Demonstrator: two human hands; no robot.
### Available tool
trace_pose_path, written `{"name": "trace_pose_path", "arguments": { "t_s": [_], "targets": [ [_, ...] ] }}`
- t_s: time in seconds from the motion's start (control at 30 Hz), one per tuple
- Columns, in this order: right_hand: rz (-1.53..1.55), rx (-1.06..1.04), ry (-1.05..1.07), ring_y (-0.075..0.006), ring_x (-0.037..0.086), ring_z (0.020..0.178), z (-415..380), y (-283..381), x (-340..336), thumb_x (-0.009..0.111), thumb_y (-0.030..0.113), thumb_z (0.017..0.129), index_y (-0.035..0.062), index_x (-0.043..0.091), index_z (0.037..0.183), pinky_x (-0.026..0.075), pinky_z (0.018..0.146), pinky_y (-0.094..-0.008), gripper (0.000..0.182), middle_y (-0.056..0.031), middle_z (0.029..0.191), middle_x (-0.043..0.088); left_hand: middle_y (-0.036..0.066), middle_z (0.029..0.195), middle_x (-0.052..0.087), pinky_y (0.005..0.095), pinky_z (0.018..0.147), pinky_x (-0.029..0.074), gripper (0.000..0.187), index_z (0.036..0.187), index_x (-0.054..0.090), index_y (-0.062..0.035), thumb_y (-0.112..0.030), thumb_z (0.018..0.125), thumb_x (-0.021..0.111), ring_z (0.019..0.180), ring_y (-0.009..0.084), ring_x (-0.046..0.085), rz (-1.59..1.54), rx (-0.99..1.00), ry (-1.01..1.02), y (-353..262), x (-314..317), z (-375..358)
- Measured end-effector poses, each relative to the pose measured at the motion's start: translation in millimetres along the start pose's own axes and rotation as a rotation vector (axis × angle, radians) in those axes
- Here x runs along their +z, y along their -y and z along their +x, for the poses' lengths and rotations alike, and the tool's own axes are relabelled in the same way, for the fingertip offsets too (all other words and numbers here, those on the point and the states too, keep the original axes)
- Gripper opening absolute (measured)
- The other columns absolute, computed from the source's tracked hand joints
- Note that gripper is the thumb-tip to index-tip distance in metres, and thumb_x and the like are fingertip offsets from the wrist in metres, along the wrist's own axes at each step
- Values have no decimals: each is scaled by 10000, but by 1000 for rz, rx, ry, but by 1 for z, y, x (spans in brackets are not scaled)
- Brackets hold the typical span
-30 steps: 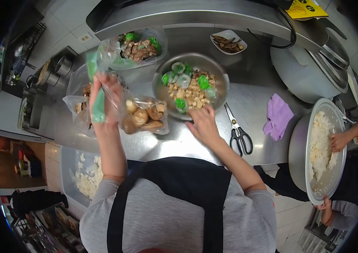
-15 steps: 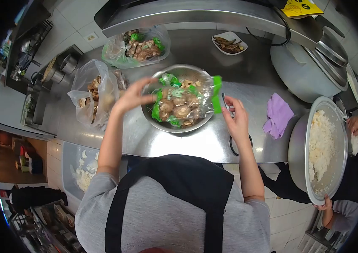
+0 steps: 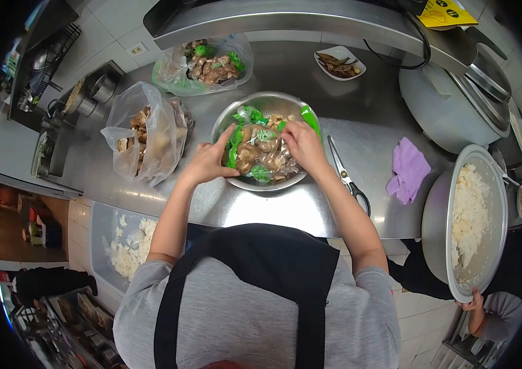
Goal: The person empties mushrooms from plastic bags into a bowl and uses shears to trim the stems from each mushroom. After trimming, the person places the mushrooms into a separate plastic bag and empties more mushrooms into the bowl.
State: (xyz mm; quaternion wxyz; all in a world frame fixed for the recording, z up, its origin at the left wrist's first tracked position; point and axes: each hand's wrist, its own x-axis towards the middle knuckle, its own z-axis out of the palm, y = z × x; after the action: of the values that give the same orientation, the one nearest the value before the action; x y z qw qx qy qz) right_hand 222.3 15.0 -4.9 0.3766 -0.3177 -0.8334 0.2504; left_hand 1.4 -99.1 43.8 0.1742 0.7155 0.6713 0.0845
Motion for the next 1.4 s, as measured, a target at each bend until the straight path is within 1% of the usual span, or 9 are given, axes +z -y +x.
{"name": "trace_pose_path", "arguments": {
  "t_s": [0.17, 0.2, 0.33, 0.57, 0.83, 0.93, 1.2, 1.33, 1.4],
  "targets": [
    [175, 228, -39, -317, 558, 586, 13, -6, -2, 555, 67, 790, -1, 548, 788, 441, 566, -363, 69, -131, 631, 573, 106, 631, 602, 334, 602, 445, 576, 1190, 493, -50, -131, 663, 713, 637, 230, 609, -453, -38, -100, 13, -15, 10],
    [152, 197, -29, -314, 568, 612, 17, -7, -3, 553, 68, 787, 1, 557, 789, 447, 584, -364, 67, -134, 650, 575, 103, 632, 610, 334, 582, 450, 323, 990, 604, -15, -97, 688, 683, 642, 226, 612, -464, -26, -165, 9, -17, 13],
    [31, 15, 7, -310, 565, 843, 26, 22, -11, 580, 105, 765, 22, 576, 909, 441, 741, -375, 166, -151, 866, 579, 80, 662, 622, 271, 535, 410, 128, 824, 620, -7, -85, 729, 653, 564, 124, 536, -399, 71, -293, 0, -12, 29],
    [-106, -223, 186, -288, 460, 1040, 21, 60, 5, 675, 232, 694, 27, 548, 1015, 363, 892, -414, 402, -112, 1053, 523, 80, 655, 590, 276, 566, 424, 126, 807, 564, 23, -102, 806, 578, 595, 123, 538, -474, 102, -412, -17, -26, 48],
    [-329, -550, 365, -276, 428, 1121, 14, 53, 43, 600, 93, 719, 84, 613, 811, 230, 1011, -559, 93, -87, 1031, 516, 104, 801, 643, 282, 669, 470, 114, 907, 583, 10, -66, 836, 536, 750, 161, 619, -385, 56, -410, 26, -7, 56],
    [-282, -526, 503, -280, 444, 1085, 17, 54, 45, 560, 82, 741, 58, 590, 793, 221, 1030, -542, 65, -92, 980, 515, 144, 866, 643, 335, 712, 474, 150, 933, 600, 1, -28, 803, 532, 815, 251, 624, -397, 58, -393, 32, 7, 55],
    [98, -399, 67, -275, 473, 900, 67, 50, -8, 495, 63, 815, 29, 458, 796, 388, 800, -343, 54, -114, 914, 471, 158, 1126, 550, 388, 925, 381, 513, 1203, 467, -85, 47, 711, 520, 1038, 344, 519, -320, 233, -384, 29, 13, 53],
    [392, -216, 75, -173, 497, 933, 97, 34, -38, 504, 124, 871, 31, 469, 814, 397, 816, -285, 114, -62, 954, 489, 139, 1127, 554, 327, 923, 394, 553, 1247, 414, -55, 61, 715, 512, 1021, 272, 546, -515, 157, -336, 19, 6, 65],
    [771, -41, 170, -151, 494, 977, 100, 31, -39, 501, 147, 891, 41, 477, 823, 401, 836, -279, 128, -37, 977, 489, 99, 1109, 558, 281, 881, 418, 518, 1241, 405, -15, 63, 742, 517, 997, 185, 549, -1014, 155, -147, 18, 7, 72]
  ]
}}
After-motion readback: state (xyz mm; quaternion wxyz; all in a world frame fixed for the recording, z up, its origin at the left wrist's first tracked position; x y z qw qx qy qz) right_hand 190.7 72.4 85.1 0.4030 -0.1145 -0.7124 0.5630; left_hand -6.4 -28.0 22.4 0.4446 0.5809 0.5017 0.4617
